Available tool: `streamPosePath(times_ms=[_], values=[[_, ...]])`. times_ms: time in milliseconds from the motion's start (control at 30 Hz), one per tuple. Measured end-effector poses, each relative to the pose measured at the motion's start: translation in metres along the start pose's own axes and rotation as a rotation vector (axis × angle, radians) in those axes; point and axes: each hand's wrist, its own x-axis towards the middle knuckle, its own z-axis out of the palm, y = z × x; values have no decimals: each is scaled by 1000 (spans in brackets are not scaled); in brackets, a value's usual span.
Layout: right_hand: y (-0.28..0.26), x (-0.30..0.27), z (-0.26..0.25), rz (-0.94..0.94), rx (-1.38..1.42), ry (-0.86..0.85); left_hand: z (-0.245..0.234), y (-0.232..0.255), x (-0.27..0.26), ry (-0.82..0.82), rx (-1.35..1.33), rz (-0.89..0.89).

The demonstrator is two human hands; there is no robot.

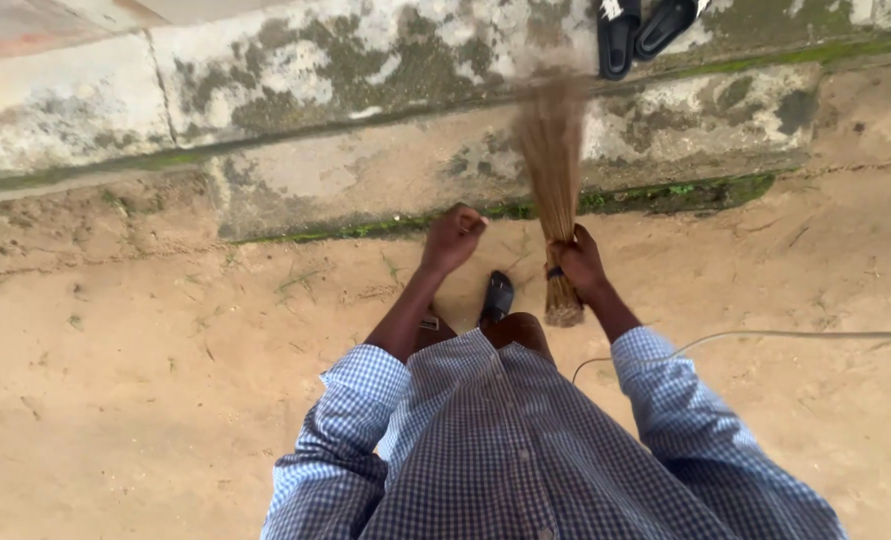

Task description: Sweeping the ground near the base of a wall with a handheld broom.

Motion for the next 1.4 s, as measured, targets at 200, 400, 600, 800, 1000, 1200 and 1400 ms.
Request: streamPosePath(times_ms=[200,400,600,800,1000,1200,1400], values=[[56,5,15,-73,198,241,33,-43,-11,0,-60,-59],[112,61,42,59,-36,280,21,-57,-41,13,-172,-46],[82,103,111,165,-687,5,-22,-61,-50,154,-107,-178],[34,66,154,-135,-1236,-498,-46,-66,-67,177,-136,-106],[54,30,155,105,-1092,-178,-62,-90,-79,224,-192,-193],[108,110,140,236,-925,225,-62,-105,-99,278,-276,-208],[69,95,191,24,-1180,-367,-83,-118,-108,223,-375,-179]])
